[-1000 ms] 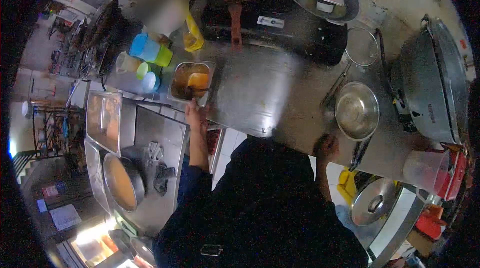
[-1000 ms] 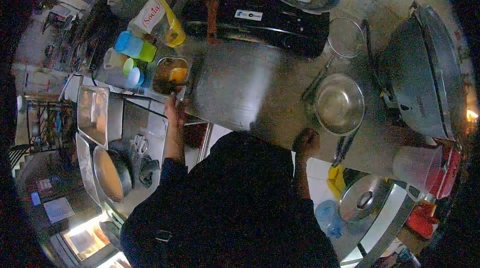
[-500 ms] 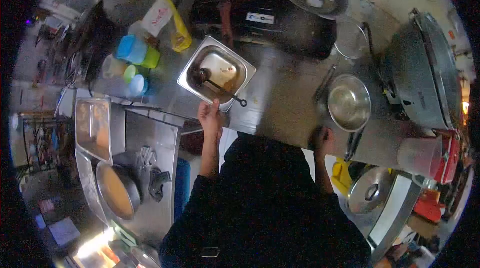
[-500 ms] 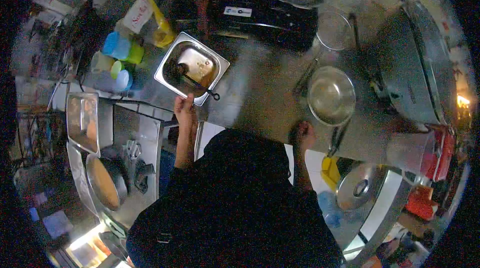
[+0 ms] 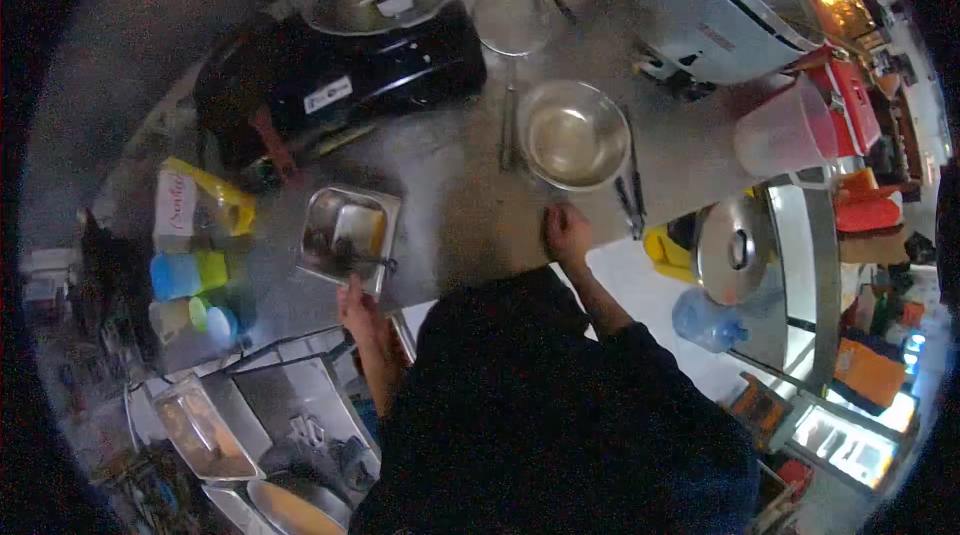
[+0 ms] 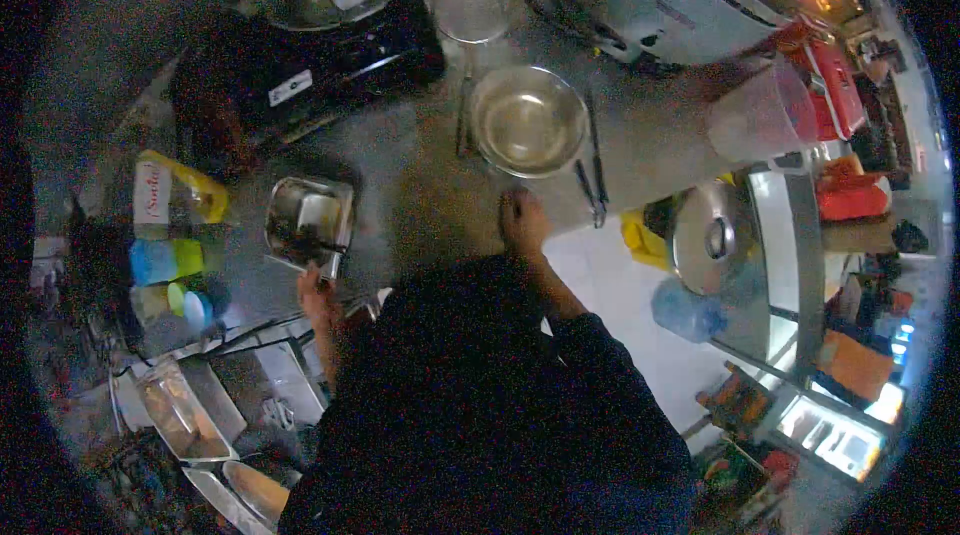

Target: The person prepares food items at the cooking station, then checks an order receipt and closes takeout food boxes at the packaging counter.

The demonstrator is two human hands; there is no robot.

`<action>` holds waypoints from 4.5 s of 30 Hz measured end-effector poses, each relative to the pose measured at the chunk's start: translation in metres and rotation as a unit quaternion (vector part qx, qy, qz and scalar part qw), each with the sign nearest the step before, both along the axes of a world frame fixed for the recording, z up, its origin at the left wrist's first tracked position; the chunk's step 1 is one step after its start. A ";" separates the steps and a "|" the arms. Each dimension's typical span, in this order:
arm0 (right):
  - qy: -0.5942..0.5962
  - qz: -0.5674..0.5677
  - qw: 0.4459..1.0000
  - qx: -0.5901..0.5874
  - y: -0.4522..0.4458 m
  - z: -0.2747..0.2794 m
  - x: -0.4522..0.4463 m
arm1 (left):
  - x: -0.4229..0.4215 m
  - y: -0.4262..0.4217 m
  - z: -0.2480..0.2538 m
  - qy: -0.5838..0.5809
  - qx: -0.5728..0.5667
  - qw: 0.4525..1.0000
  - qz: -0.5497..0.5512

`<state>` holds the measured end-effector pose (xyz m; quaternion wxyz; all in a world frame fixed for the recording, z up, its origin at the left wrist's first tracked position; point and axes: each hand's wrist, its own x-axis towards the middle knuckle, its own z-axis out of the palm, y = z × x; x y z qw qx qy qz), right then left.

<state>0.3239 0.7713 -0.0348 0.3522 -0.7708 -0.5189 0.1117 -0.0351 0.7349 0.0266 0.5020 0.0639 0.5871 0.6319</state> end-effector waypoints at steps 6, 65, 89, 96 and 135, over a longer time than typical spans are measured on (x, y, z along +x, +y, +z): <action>0.029 0.011 0.999 0.026 0.001 0.004 -0.003 | -0.046 -0.021 0.015 0.001 0.004 1.000 0.009; -0.294 -0.090 0.949 -0.066 0.008 -0.005 -0.012 | -0.160 0.009 -0.070 0.773 -0.304 0.556 -0.029; 0.446 0.009 0.883 -0.148 0.260 0.031 -0.153 | -0.156 0.008 -0.044 0.702 -0.273 0.657 0.026; 0.049 0.098 0.985 -0.130 0.309 -0.018 -0.092 | -0.157 0.007 -0.045 0.687 -0.284 0.668 0.032; -0.292 -0.254 0.903 -0.184 0.020 0.011 -0.022 | -0.158 0.007 -0.074 0.774 -0.297 0.558 -0.023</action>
